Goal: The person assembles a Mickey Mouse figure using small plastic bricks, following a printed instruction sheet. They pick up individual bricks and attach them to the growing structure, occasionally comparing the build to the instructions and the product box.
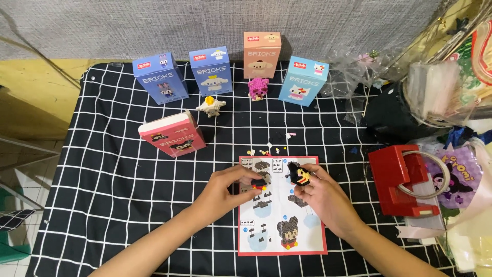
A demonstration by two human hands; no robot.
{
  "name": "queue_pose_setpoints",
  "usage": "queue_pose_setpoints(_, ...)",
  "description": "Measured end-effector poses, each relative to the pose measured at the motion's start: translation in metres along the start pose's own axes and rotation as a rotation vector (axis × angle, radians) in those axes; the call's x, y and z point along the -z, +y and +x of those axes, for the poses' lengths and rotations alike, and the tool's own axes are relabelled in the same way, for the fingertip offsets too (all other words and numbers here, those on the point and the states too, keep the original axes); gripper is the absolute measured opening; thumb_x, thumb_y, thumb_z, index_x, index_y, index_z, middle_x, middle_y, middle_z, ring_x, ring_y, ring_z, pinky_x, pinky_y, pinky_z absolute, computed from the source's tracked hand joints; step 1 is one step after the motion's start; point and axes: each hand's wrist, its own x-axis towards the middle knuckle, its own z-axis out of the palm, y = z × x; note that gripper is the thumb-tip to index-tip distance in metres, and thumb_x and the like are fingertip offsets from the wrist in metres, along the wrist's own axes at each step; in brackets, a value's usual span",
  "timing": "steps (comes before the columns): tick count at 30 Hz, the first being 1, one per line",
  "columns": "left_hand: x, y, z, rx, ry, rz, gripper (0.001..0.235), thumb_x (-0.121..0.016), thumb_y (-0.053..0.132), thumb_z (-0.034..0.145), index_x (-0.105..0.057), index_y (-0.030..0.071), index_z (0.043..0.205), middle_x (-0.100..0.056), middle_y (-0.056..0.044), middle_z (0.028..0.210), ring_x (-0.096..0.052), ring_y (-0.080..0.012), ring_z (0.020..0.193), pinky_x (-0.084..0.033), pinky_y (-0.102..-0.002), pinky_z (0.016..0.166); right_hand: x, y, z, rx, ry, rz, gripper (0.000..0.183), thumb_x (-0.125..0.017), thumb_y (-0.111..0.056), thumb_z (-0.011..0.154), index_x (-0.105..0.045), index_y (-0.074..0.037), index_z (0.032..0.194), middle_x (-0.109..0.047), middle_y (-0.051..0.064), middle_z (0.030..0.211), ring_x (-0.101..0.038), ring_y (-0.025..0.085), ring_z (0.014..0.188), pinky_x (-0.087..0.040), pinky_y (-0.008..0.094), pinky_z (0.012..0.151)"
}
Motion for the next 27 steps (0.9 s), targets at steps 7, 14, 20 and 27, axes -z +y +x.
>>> queue_pose_setpoints(7, -0.026, 0.010, -0.010, 0.095, -0.022, -0.248, 0.036, -0.085, 0.013, 0.082, -0.074, 0.015, 0.116, -0.078, -0.003, 0.109, -0.070, -0.0129, 0.096, -0.058, -0.025, 0.088, 0.008, 0.009, 0.006, -0.035, -0.003, -0.044, 0.028, -0.055, -0.014, 0.097, -0.052, -0.004, 0.123, -0.064, 0.028, 0.109, -0.061, 0.036, 0.093, -0.048, 0.048, 0.095)
queue_pose_setpoints(14, -0.042, 0.003, -0.015, 0.186, 0.018, -0.520, 0.024, -0.080, 0.002, 0.085, -0.075, 0.006, 0.108, -0.078, -0.007, 0.106, -0.071, -0.0138, 0.100, -0.058, -0.025, 0.095, 0.024, 0.023, 0.008, 0.137, -0.333, -0.113, 0.026, -0.064, -0.014, 0.092, -0.055, -0.005, 0.115, -0.065, 0.015, 0.095, -0.067, 0.034, 0.086, -0.051, 0.048, 0.090)
queue_pose_setpoints(20, -0.041, 0.004, -0.015, 0.195, 0.027, -0.580, 0.024, -0.079, 0.000, 0.085, -0.077, 0.006, 0.109, -0.079, -0.008, 0.108, -0.071, -0.0134, 0.099, -0.060, -0.026, 0.092, 0.027, 0.025, 0.007, 0.186, -0.332, -0.221, 0.029, -0.068, -0.018, 0.092, -0.056, -0.005, 0.115, -0.064, 0.015, 0.103, -0.071, 0.032, 0.086, -0.053, 0.045, 0.091)
queue_pose_setpoints(27, -0.040, 0.011, -0.017, 0.213, 0.018, -0.532, 0.048, -0.089, 0.011, 0.076, -0.067, 0.007, 0.119, -0.080, -0.005, 0.086, -0.078, -0.0136, 0.088, -0.065, -0.029, 0.085, 0.025, 0.035, 0.004, 0.443, -0.379, -0.530, 0.028, -0.074, -0.009, 0.090, -0.063, -0.009, 0.115, -0.074, 0.009, 0.105, -0.070, 0.018, 0.100, -0.059, 0.033, 0.083)
